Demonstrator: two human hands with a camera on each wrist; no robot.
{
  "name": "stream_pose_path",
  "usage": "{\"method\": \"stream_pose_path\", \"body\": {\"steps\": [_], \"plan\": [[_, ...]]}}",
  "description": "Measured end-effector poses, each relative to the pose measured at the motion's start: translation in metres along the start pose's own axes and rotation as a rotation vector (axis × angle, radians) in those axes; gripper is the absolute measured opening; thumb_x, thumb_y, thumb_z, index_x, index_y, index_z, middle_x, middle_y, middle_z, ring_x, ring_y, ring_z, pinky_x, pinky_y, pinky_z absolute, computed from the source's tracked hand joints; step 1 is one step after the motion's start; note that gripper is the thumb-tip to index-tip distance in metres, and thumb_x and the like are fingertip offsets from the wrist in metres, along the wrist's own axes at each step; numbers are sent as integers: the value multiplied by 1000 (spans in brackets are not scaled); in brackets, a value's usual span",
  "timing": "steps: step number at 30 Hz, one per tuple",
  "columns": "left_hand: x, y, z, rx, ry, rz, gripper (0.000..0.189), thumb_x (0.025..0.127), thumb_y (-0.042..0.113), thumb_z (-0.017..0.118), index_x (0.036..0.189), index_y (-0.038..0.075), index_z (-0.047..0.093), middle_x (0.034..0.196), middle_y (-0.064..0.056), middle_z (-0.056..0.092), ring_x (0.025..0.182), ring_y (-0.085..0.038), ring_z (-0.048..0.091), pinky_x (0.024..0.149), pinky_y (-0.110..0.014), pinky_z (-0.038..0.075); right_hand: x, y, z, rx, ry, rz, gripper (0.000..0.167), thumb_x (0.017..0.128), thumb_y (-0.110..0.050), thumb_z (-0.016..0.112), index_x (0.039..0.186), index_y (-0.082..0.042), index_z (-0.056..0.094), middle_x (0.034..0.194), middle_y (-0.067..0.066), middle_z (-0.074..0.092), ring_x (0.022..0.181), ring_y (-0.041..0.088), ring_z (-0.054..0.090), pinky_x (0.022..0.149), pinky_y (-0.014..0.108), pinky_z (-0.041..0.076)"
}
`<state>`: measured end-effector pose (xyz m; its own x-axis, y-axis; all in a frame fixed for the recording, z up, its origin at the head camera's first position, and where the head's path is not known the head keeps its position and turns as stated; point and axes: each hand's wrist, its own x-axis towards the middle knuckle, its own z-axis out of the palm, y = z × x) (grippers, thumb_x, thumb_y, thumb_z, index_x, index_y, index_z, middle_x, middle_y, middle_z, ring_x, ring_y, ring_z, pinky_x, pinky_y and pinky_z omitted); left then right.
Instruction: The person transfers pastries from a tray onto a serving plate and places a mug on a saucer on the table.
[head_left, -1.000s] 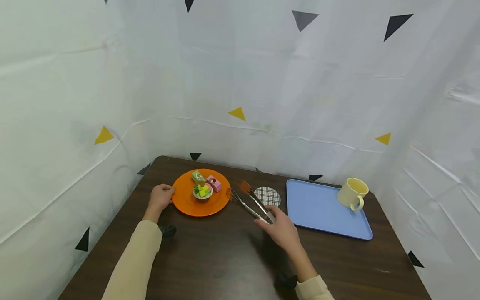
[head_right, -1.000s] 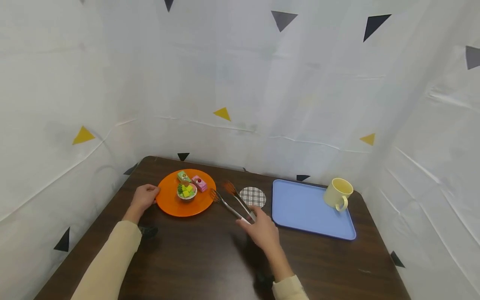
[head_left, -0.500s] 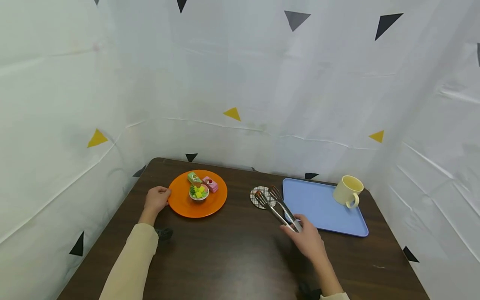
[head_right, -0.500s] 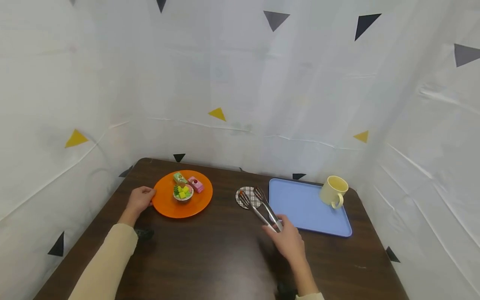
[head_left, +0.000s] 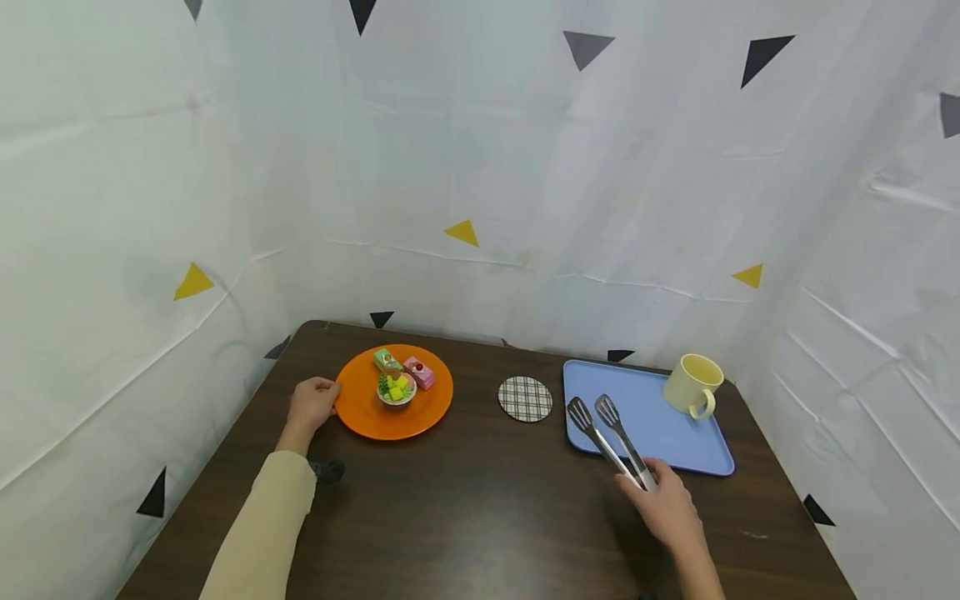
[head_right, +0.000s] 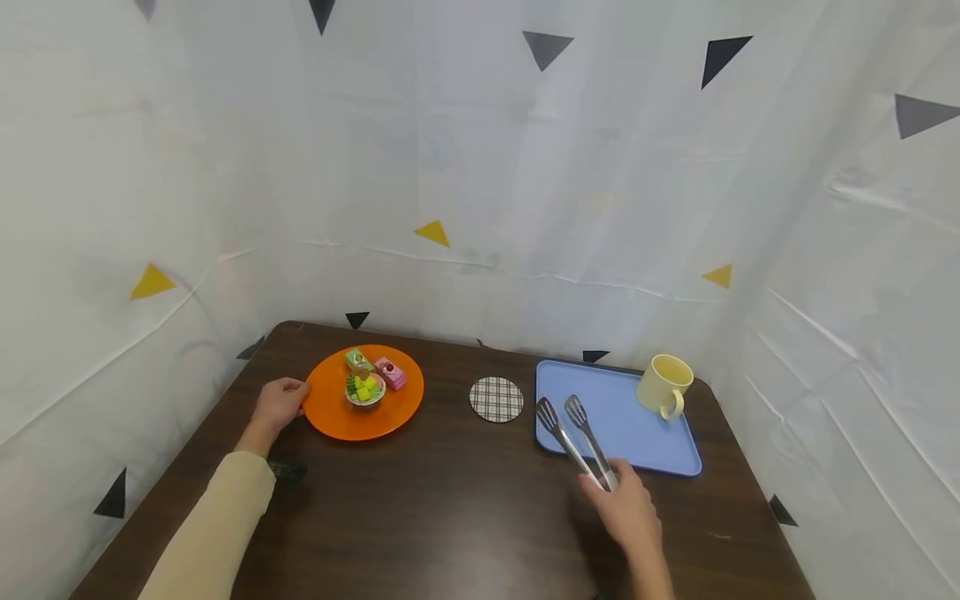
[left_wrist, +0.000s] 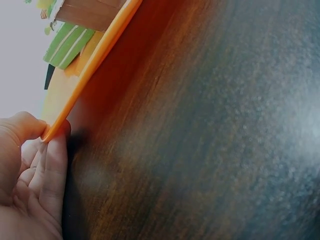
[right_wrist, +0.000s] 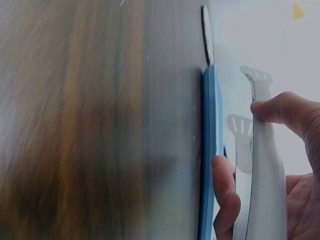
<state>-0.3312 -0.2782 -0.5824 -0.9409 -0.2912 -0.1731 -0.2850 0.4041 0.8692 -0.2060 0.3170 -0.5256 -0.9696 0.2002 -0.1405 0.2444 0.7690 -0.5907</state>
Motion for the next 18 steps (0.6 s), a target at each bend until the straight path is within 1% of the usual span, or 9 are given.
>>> {"method": "stream_pose_path", "body": {"steps": [2,9,13,18], "plan": [[0,0,0,-3,1,2,43,111,29,55,133,-8,64,120,-23,71,80,-15,67,70,-25,59,-2,8,-6,-6,4,22,83,95,-59,73,150,-1,51,131,26,67,100,34,67,69,42,48],[1,1,-1,10,2,8,43,111,30,56,132,-7,65,121,-23,69,79,-14,67,70,-24,58,-12,29,-25,-6,45,103,85,95,-62,72,148,-1,48,125,27,66,102,41,66,72,50,51],[2,1,0,9,-1,-2,43,111,30,55,133,-7,64,120,-22,69,78,-14,67,70,-24,58,-17,43,-33,-13,69,123,87,96,-61,71,150,2,45,126,30,66,107,48,65,78,59,52],[1,0,1,18,1,-10,43,111,30,55,132,-7,64,125,-25,69,80,-14,67,70,-24,58,-20,56,-40,-16,81,156,89,96,-63,71,150,2,43,128,32,65,113,53,63,79,63,51]]}}
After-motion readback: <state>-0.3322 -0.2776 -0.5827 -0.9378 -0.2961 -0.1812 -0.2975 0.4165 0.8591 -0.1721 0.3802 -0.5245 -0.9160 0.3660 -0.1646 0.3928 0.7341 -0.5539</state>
